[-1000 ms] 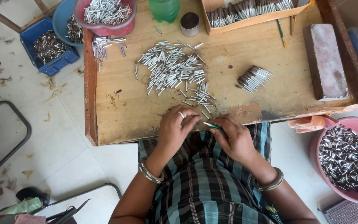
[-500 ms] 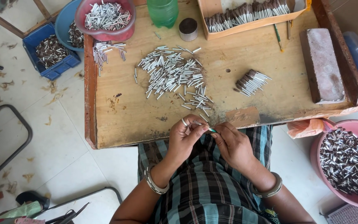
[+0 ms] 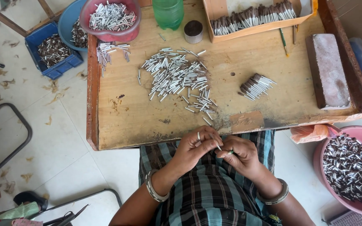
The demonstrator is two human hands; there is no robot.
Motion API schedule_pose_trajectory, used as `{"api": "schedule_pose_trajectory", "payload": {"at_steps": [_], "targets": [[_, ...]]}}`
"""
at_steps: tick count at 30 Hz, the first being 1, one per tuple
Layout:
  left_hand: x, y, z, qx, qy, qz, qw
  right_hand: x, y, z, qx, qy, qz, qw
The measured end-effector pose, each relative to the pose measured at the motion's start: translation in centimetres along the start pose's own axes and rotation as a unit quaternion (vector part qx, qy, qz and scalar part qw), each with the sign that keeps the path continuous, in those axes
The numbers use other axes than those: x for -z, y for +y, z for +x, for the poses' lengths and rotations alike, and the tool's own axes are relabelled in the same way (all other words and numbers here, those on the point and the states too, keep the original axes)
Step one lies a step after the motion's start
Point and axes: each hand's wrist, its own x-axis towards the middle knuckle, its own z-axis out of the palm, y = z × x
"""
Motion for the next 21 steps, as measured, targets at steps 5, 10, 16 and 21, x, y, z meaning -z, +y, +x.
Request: {"api": "schedule_pose_trajectory", "payload": {"at_steps": [5,10,16,21], "targets": [[1.2,0.6,0.5,-0.024,0.079,-0.009,0.997,0.1,-1.8,2.3,-0.04,-0.048,-0.068,0.996],[2.4,2.3,3.1,-0.159,0.078,0.521,0.835,2.3,-0.2,2.6,-0.084,0.091,-0.257,0.958],[5.6,4.1,4.7,-0.046,0.101,0.62,0.776,7.8,0.7,6.7,-0.039,0.177,-0.538,0.823],[3.1,2.1,3.4,0.002,0.126,0.488,0.864,2.7,0.6,5.3,-0.045,0.119,-0.335,0.933]]}}
